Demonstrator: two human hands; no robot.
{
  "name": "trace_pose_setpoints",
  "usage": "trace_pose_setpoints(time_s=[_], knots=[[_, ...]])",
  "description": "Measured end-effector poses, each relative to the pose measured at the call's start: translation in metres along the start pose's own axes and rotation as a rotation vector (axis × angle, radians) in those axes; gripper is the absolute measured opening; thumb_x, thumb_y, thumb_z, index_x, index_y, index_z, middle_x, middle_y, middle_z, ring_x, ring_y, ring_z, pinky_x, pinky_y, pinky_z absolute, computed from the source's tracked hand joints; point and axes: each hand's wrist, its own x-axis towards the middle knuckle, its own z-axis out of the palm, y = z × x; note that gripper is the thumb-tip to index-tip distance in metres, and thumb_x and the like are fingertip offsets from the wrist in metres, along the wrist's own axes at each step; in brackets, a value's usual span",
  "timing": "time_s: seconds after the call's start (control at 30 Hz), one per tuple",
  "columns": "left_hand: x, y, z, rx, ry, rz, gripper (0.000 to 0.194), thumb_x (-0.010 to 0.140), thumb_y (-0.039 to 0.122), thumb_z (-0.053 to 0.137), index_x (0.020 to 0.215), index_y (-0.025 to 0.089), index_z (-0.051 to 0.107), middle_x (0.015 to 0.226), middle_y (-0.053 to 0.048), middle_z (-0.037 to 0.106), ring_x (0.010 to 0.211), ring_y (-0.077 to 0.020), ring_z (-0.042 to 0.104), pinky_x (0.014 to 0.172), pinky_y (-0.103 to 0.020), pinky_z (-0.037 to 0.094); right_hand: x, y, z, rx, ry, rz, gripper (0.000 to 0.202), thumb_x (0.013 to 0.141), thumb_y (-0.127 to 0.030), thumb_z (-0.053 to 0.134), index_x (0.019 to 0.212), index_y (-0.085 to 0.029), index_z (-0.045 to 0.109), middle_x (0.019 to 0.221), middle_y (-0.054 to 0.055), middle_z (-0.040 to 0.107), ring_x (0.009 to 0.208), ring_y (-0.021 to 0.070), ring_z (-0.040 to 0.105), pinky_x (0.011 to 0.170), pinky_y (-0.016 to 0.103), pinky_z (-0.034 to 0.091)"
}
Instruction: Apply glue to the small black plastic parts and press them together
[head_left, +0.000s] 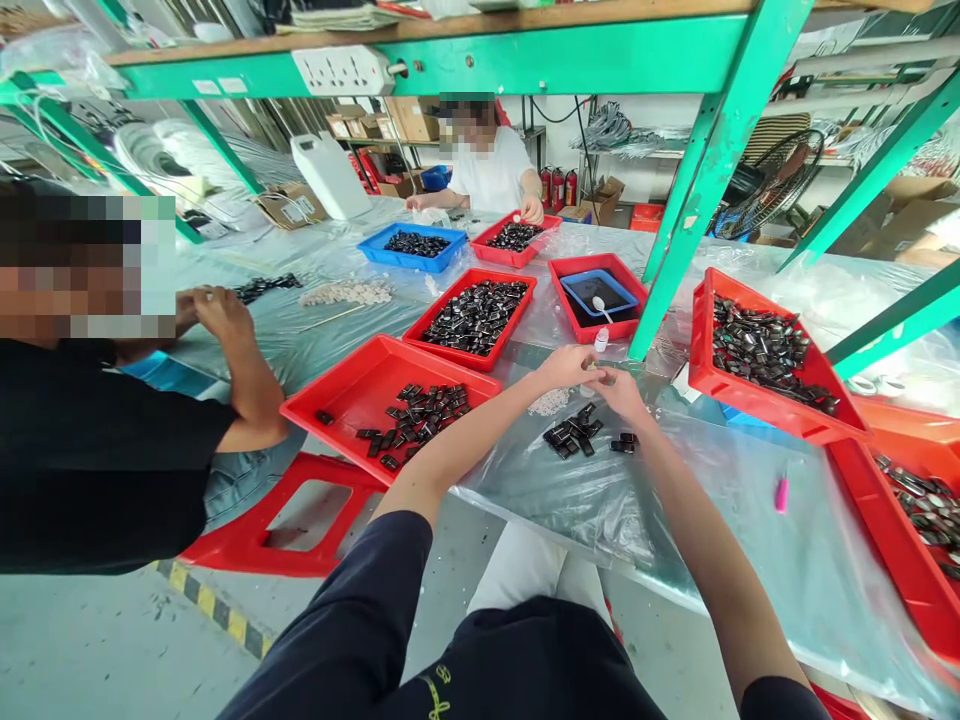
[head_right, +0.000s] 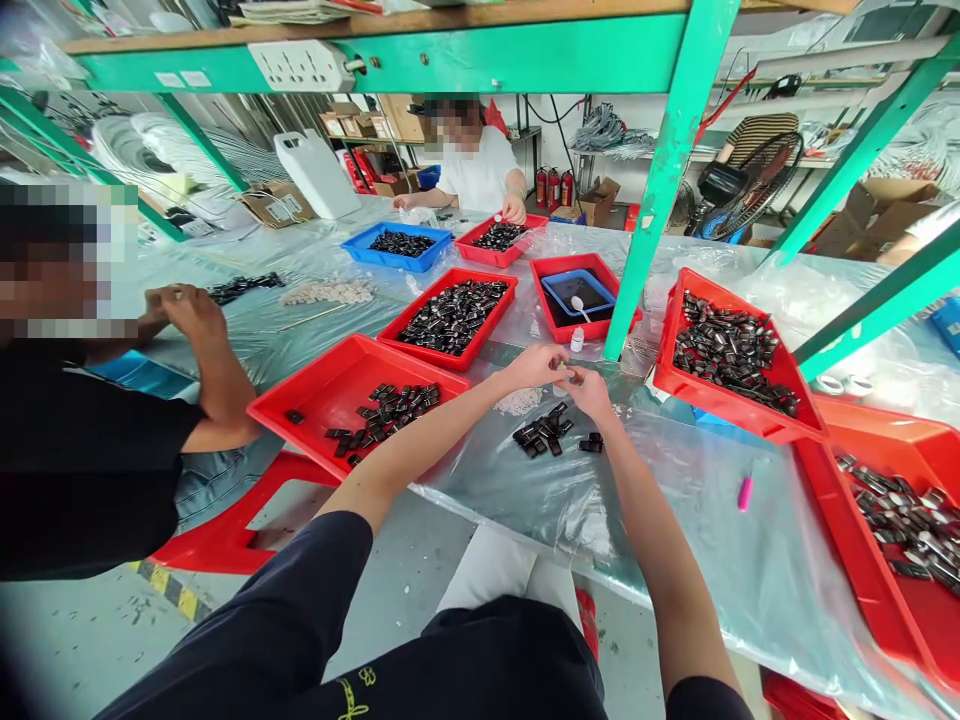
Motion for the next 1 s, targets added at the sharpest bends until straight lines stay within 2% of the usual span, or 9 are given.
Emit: trace_pose_setpoints(time_s=[0.1, 0.23, 0.47, 0.57, 0.63, 0.73, 0.8, 0.9, 1.0], knots=[[0.0, -0.004, -0.007, -0.101, -0.101, 0.089, 0.03, 0.085, 0.036, 0.066, 0.104, 0.015, 0.075, 0.083, -0.003, 0.072, 0.077, -0.0172, 0.063, 0.072, -0.028, 0.043, 0.001, -0.001, -0.001, 0.049, -0.018, -0.011, 0.045, 0.076, -0.059, 0.07, 0.095, -0.019, 0.077, 0.091, 0.006, 0.076, 0.083, 0.0235, 0.063, 0.081, 0.035, 0.049], [0.0, -0.008, -0.015, -0.107, -0.166, 0.091, 0.017, 0.083, 0.025, 0.064, 0.088, 0.014, 0.076, 0.075, -0.002, 0.07, 0.071, -0.0148, 0.06, 0.07, -0.027, 0.041, 0.001, -0.003, 0.0, 0.077, -0.024, 0.006, 0.048, 0.074, -0.06, 0.073, 0.098, -0.019, 0.077, 0.097, 0.008, 0.078, 0.086, 0.0245, 0.065, 0.085, 0.037, 0.05], [0.003, 0.013, -0.017, 0.17, -0.082, -0.02, 0.028, 0.086, 0.041, 0.068, 0.089, 0.014, 0.074, 0.089, -0.011, 0.076, 0.082, -0.0233, 0.068, 0.069, -0.031, 0.043, -0.005, -0.009, -0.001, 0.022, -0.006, -0.004, 0.048, 0.077, -0.065, 0.067, 0.088, -0.018, 0.073, 0.091, 0.009, 0.076, 0.085, 0.0246, 0.065, 0.082, 0.037, 0.05], [0.004, 0.018, -0.018, 0.122, -0.036, -0.036, 0.028, 0.086, 0.043, 0.069, 0.085, 0.016, 0.073, 0.088, -0.01, 0.076, 0.081, -0.023, 0.069, 0.069, -0.032, 0.044, -0.004, -0.01, -0.001, -0.014, -0.002, 0.035, 0.052, 0.077, -0.067, 0.067, 0.09, -0.017, 0.072, 0.09, 0.01, 0.076, 0.087, 0.0273, 0.067, 0.084, 0.041, 0.051], [0.005, 0.014, -0.022, -0.001, 0.028, -0.015, 0.026, 0.085, 0.043, 0.07, 0.083, 0.017, 0.072, 0.083, -0.007, 0.075, 0.076, -0.0202, 0.067, 0.068, -0.031, 0.043, -0.004, -0.011, -0.002, -0.016, -0.011, 0.059, 0.058, 0.075, -0.067, 0.069, 0.103, -0.016, 0.073, 0.102, 0.013, 0.077, 0.095, 0.0304, 0.069, 0.091, 0.045, 0.052], [0.01, -0.007, -0.033, -0.286, 0.181, 0.013, 0.027, 0.083, 0.044, 0.072, 0.081, 0.017, 0.071, 0.075, -0.003, 0.071, 0.069, -0.0156, 0.062, 0.066, -0.029, 0.043, -0.015, -0.018, -0.011, -0.016, -0.006, 0.069, 0.076, 0.073, -0.063, 0.076, 0.133, -0.018, 0.065, 0.128, 0.017, 0.073, 0.117, 0.0343, 0.067, 0.1, 0.05, 0.051], [0.016, -0.03, -0.047, -0.475, 0.314, -0.01, 0.026, 0.082, 0.041, 0.073, 0.076, 0.016, 0.07, 0.071, -0.002, 0.068, 0.065, -0.013, 0.059, 0.064, -0.027, 0.043, -0.026, -0.032, -0.02, -0.029, 0.052, 0.071, 0.083, 0.074, -0.063, 0.078, 0.143, -0.021, 0.058, 0.136, 0.017, 0.069, 0.124, 0.0347, 0.064, 0.098, 0.049, 0.053], [0.031, -0.072, -0.075, -0.682, 0.51, -0.129, 0.021, 0.075, 0.03, 0.081, 0.07, 0.015, 0.067, 0.069, 0.0, 0.067, 0.06, -0.0096, 0.056, 0.061, -0.024, 0.045, -0.026, -0.071, -0.031, -0.019, 0.171, 0.021, 0.072, 0.081, -0.061, 0.075, 0.14, -0.023, 0.06, 0.126, 0.014, 0.073, 0.113, 0.0306, 0.067, 0.086, 0.044, 0.056], [0.053, -0.114, -0.107, -0.813, 0.631, -0.329, 0.024, 0.073, 0.025, 0.085, 0.069, 0.015, 0.064, 0.068, 0.0, 0.066, 0.058, -0.008, 0.057, 0.054, -0.02, 0.042, 0.021, -0.114, -0.028, 0.085, 0.135, -0.108, 0.047, 0.087, -0.058, 0.072, 0.119, -0.023, 0.07, 0.105, 0.009, 0.077, 0.094, 0.023, 0.071, 0.081, 0.038, 0.057]])
